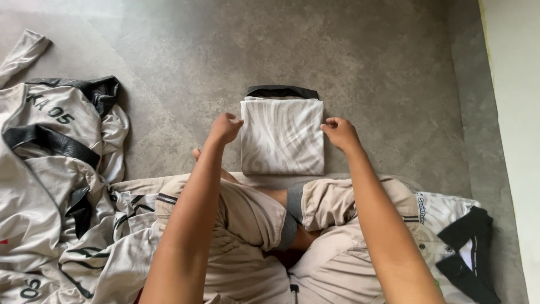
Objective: Folding a long-sleeved shirt and placing it into a plastic packaging bag.
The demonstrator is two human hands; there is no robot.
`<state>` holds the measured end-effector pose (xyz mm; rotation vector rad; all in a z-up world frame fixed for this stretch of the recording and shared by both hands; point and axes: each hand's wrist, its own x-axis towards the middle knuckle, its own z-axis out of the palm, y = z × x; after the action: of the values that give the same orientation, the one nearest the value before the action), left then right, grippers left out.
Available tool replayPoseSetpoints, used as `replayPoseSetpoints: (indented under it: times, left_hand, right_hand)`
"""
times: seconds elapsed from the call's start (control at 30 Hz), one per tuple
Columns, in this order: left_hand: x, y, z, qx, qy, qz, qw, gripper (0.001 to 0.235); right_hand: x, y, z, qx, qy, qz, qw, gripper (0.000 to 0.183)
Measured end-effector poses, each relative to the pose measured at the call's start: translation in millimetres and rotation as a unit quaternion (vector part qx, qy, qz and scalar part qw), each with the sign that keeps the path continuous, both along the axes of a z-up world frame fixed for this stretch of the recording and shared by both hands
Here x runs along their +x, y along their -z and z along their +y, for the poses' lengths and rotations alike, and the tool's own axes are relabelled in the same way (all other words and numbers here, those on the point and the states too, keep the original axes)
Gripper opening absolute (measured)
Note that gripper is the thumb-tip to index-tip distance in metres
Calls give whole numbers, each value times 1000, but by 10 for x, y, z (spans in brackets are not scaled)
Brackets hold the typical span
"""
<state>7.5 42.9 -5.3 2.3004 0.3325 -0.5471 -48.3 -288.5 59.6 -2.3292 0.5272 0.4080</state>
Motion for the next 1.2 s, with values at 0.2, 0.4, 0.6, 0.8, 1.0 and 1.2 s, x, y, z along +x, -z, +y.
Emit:
replayPoseSetpoints:
  times: [0.2,0.4,0.6,0.8,1.0,1.2]
  left_hand:
    - [161,-15,-344,-32,-27,-81,996,50]
    - [231,-508,-501,15,-46,-64,997,48]
    - [282,-458,-489,-2,-76,-41,996,29]
    - [265,-559,-549,-143,-145,-95,974,33]
    - [239,-153,-487,-214,-93,-92,968,50]
    - [126,-411,-668,134,-28,-212,968,58]
  right_hand:
    - [258,442,-30,88,100,-58,989,49]
    - [555,280,149,105,86,-86,987,47]
    - [566,536,10,76,99,-69,990,35]
    - [555,336,206,151,136,-134,970,37]
    - [517,612,92,115,144,-118,976,39]
    - [429,213,391,-119,33,-251,960,56]
